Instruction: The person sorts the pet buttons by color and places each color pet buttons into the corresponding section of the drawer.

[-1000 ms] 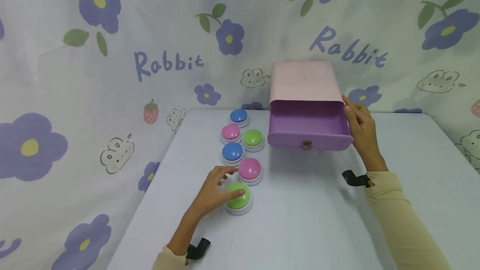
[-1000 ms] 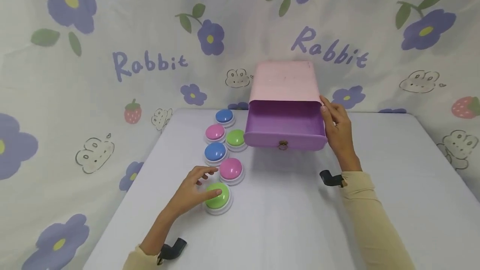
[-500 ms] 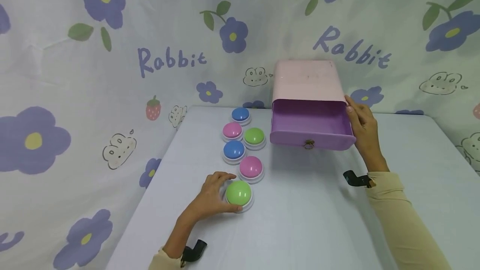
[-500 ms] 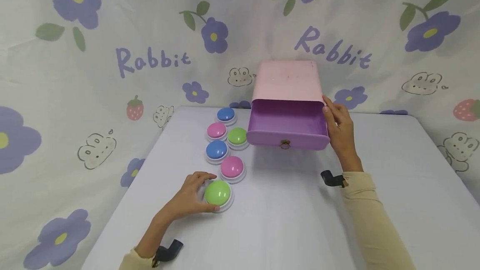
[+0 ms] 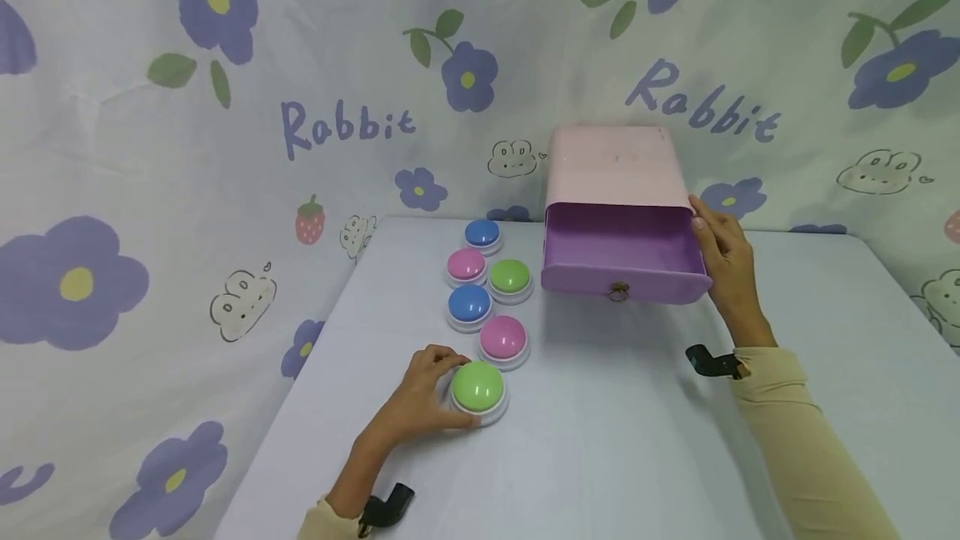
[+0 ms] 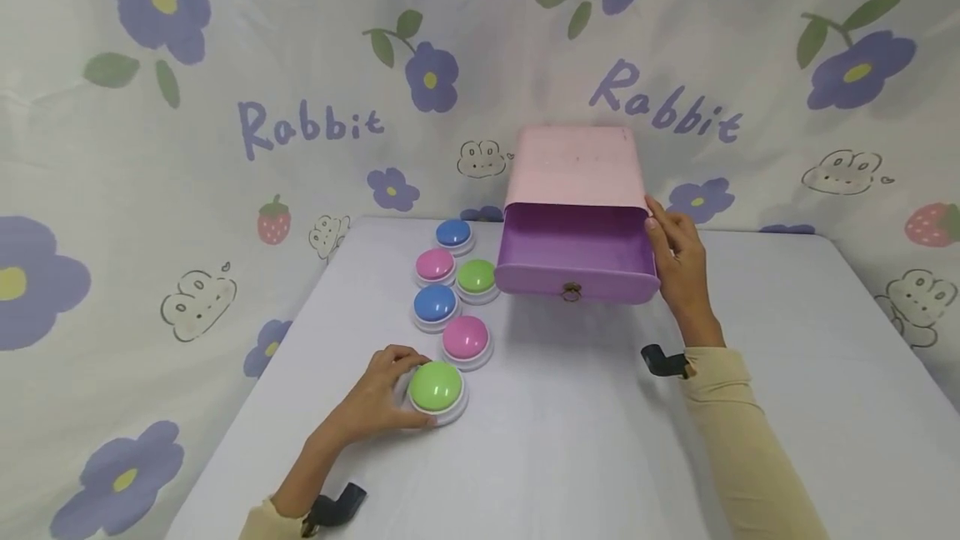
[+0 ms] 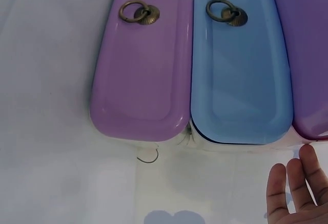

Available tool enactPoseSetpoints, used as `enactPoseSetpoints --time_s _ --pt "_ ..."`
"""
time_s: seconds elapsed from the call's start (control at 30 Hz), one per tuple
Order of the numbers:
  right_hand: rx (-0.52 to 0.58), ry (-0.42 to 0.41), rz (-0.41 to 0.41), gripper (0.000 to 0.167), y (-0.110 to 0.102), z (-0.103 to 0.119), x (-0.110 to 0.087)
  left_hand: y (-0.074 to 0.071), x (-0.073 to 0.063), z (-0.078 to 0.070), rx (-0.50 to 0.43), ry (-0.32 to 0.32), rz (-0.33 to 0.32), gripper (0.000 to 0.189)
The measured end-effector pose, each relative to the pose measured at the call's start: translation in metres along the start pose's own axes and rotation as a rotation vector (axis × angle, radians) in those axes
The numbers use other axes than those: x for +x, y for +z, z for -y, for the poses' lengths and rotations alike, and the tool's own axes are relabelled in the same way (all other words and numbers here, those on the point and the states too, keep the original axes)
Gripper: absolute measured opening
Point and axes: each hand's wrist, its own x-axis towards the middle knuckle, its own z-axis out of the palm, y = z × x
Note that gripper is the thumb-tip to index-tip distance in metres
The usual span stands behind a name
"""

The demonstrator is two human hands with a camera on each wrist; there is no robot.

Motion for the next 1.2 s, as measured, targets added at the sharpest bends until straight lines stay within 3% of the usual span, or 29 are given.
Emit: enactPoseSetpoints --time_s 0.2,0.33,0.5,0.73,0.97,1.2 --pt "-0.011 0.008 -0.003 0.039 -0.001 0.002 -0.001 -0.012 0.007 -0.009 -0.052 0.009 -0.075 0.081" --pt "0.005 0.004 -0.008 0.039 -0.002 0.016 -0.005 -0.023 0.016 -0.019 -0.088 0.025 -0.108 0.081" --pt "0.033 -0.024 -0.014 0.039 -0.004 0.036 -0.010 -0.040 0.030 -0.039 -0.108 0.064 -0.151 0.082" --pt "0.047 -0.031 -0.013 0.039 -0.005 0.040 -0.011 -0.064 0.055 -0.071 -0.148 0.103 -0.195 0.083" --pt "0.032 -0.011 -0.015 0.039 -0.003 0.020 -0.007 -0.079 0.082 -0.098 -0.191 0.100 -0.199 0.081" --pt "0.015 -0.012 -0.025 0.037 0.002 0.001 -0.002 -0.079 0.105 -0.125 -0.205 0.112 -0.189 0.079"
